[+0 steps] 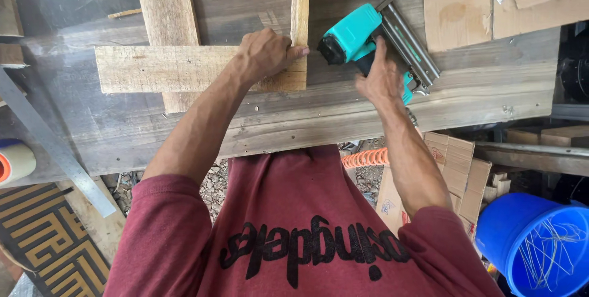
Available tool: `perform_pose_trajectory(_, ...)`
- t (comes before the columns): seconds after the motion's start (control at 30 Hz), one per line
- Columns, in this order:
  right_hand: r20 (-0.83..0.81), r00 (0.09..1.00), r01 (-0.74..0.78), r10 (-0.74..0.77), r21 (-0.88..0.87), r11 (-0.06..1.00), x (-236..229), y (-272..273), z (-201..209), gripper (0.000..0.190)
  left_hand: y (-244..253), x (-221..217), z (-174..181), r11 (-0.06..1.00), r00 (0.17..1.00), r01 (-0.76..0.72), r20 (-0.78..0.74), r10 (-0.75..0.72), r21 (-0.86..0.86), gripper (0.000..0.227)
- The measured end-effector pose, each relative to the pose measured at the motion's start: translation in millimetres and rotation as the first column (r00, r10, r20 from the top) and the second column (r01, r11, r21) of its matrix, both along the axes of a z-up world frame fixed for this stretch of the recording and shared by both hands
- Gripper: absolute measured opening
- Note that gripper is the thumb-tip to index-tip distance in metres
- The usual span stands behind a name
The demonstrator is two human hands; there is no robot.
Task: The person assembles a rectangular wooden frame on a workbench. They position wooden planks to form the frame's sides and crossbars, then use a teal pneumatic nail gun to fasten the joints. The person repeatedly aligns the wood and drives nails into the corners and intersections to secure the structure.
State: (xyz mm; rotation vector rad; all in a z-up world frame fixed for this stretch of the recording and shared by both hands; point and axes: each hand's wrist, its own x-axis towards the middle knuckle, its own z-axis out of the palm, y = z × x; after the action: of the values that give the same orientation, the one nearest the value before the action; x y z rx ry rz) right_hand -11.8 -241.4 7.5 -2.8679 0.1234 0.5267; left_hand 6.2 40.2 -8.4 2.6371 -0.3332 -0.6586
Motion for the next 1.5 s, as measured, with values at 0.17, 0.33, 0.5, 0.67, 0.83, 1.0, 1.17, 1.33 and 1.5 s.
perform_pose_trajectory(0.17,-0.015,1.000,0.012,-0.011,0.043,0.999,-1.2,-13.5,51.1,0.067,-2.6,-0.6,5.5,1.000,1.000,-0.011,-0.028,0.011,0.000,0.083)
perform_pose_trajectory(0.33,-0.092,0.996,0.018,-0.008,0.106,0.994,-1.4,-32.4,111.2,0.046,1.4,-0.1,-2.2,1.000,1.000,0.002,0.013,-0.002,-0.021,0.079)
perform_pose_trajectory(0.5,-0.219,0.915,-0.300,0.337,0.187,0.935,2.4,-52.1,160.7,0.034,3.5,-0.1,-0.8,1.000,0.999,0.018,-0.026,-0.019,-0.017,0.074)
perform_pose_trajectory(0.67,-0.317,0.883,-0.333,0.347,0.098,0.938,6.6,-31.7,190.6,0.051,2.2,-0.1,2.4,1.000,0.998,0.001,-0.069,-0.002,-0.013,0.072)
perform_pose_trajectory(0.83,-0.389,0.826,-0.414,0.408,0.072,0.907,13.1,-12.5,192.2,0.050,0.1,1.4,-1.4,1.000,0.999,0.022,-0.046,-0.021,0.004,0.072)
perform_pose_trajectory(1.0,-0.452,0.759,-0.502,0.468,0.050,0.863,15.0,11.0,192.7,0.027,-4.3,2.1,4.3,0.999,0.997,0.033,-0.067,-0.031,0.030,0.077)
perform_pose_trajectory(1.17,-0.503,0.703,-0.591,0.503,-0.018,0.807,22.1,23.2,192.4,0.027,-1.3,1.9,0.0,0.998,0.997,0.067,-0.038,-0.066,0.023,0.074)
perform_pose_trajectory(1.33,-0.535,0.685,-0.629,0.494,-0.092,0.772,26.3,38.1,200.0,0.032,-1.2,1.6,-1.7,0.998,0.998,0.058,-0.042,-0.057,0.016,0.075)
perform_pose_trajectory(1.5,-0.533,0.644,-0.674,0.548,-0.057,0.737,31.9,40.0,193.0,0.029,5.9,-1.3,-0.8,0.999,0.999,0.039,-0.030,-0.040,-0.010,0.075)
